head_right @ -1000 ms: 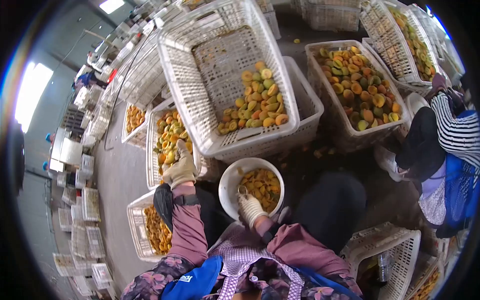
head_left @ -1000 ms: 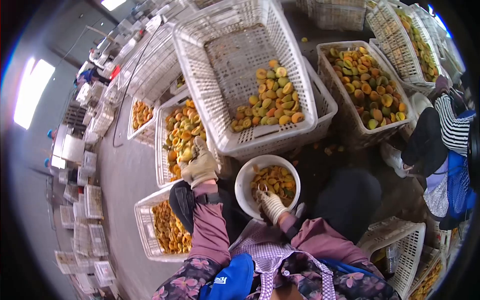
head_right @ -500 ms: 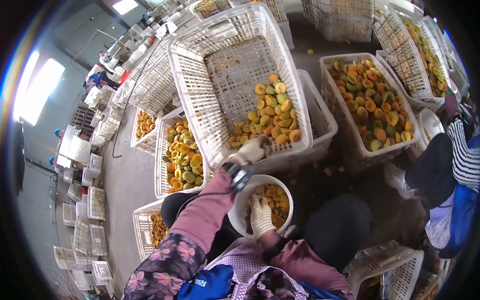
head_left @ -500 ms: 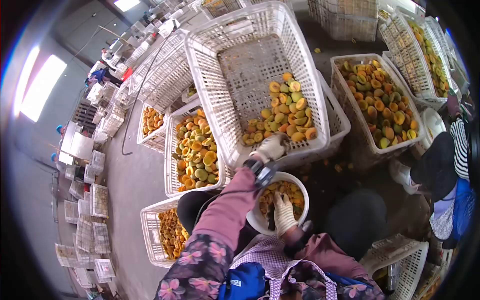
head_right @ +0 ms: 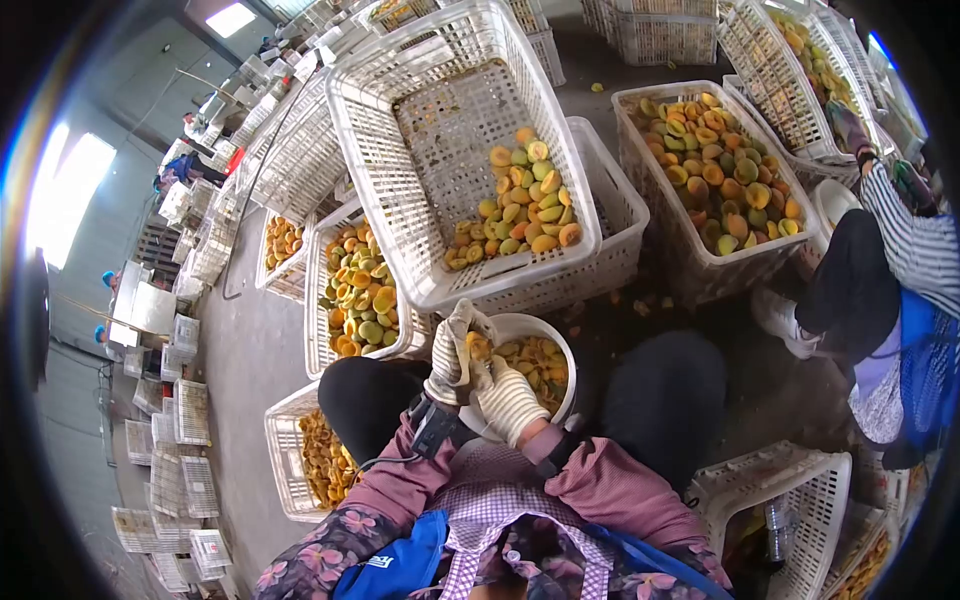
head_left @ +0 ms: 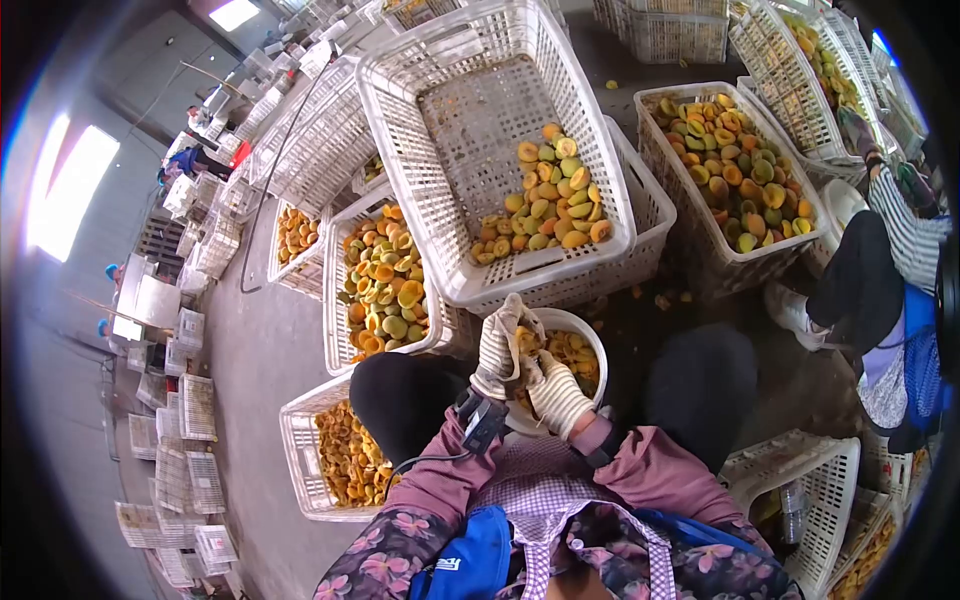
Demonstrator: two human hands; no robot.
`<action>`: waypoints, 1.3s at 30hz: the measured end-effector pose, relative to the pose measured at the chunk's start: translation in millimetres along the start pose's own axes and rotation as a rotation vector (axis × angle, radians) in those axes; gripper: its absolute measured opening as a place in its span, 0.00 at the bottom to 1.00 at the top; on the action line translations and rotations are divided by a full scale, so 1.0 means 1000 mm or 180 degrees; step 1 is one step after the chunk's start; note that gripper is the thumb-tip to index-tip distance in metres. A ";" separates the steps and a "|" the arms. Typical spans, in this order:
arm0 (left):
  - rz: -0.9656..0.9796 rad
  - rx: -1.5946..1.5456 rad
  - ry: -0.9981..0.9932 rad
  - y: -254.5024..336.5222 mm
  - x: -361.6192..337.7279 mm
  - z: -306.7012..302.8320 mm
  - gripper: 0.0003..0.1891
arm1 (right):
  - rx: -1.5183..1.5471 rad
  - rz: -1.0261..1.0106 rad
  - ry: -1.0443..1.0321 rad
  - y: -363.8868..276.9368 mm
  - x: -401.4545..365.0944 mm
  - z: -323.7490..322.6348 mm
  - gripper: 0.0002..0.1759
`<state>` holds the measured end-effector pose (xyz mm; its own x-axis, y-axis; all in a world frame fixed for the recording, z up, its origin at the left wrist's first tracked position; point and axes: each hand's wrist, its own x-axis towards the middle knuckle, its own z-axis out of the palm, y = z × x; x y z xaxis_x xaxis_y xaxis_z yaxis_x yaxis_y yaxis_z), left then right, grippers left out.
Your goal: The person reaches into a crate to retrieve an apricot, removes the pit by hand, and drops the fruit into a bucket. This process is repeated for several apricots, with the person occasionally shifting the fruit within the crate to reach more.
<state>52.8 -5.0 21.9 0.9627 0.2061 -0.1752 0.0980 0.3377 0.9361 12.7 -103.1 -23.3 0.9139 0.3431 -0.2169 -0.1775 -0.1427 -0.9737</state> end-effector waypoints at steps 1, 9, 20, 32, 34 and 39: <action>-0.0057 0.0201 -0.0171 0.004 -0.001 -0.002 0.24 | 0.0213 0.0014 -0.0069 0.004 -0.001 0.003 0.23; -0.0428 0.0957 -0.1184 0.017 0.002 -0.024 0.26 | 0.2130 0.1254 -0.1385 -0.047 -0.023 -0.022 0.17; -0.0577 0.0348 -0.0057 0.030 -0.014 0.001 0.26 | -0.1016 -0.0135 -0.0200 -0.032 -0.012 -0.010 0.21; 0.0660 0.0029 0.0261 -0.009 0.015 -0.064 0.20 | 0.3247 0.2035 -0.2236 -0.062 -0.033 -0.020 0.21; 0.0473 -0.3601 -0.1032 0.048 0.016 -0.055 0.23 | 0.3808 0.2119 -0.2347 -0.068 -0.040 -0.019 0.22; 0.0362 -0.2535 -0.0614 0.024 0.129 -0.085 0.18 | 0.2815 0.1738 -0.0389 -0.049 -0.016 -0.008 0.20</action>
<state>158.0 107.2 -4.3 0.9894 0.1416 0.0308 -0.1408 0.8889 0.4359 9.5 -109.6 29.0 0.5948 0.5349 -0.6000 -0.8038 0.4066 -0.4343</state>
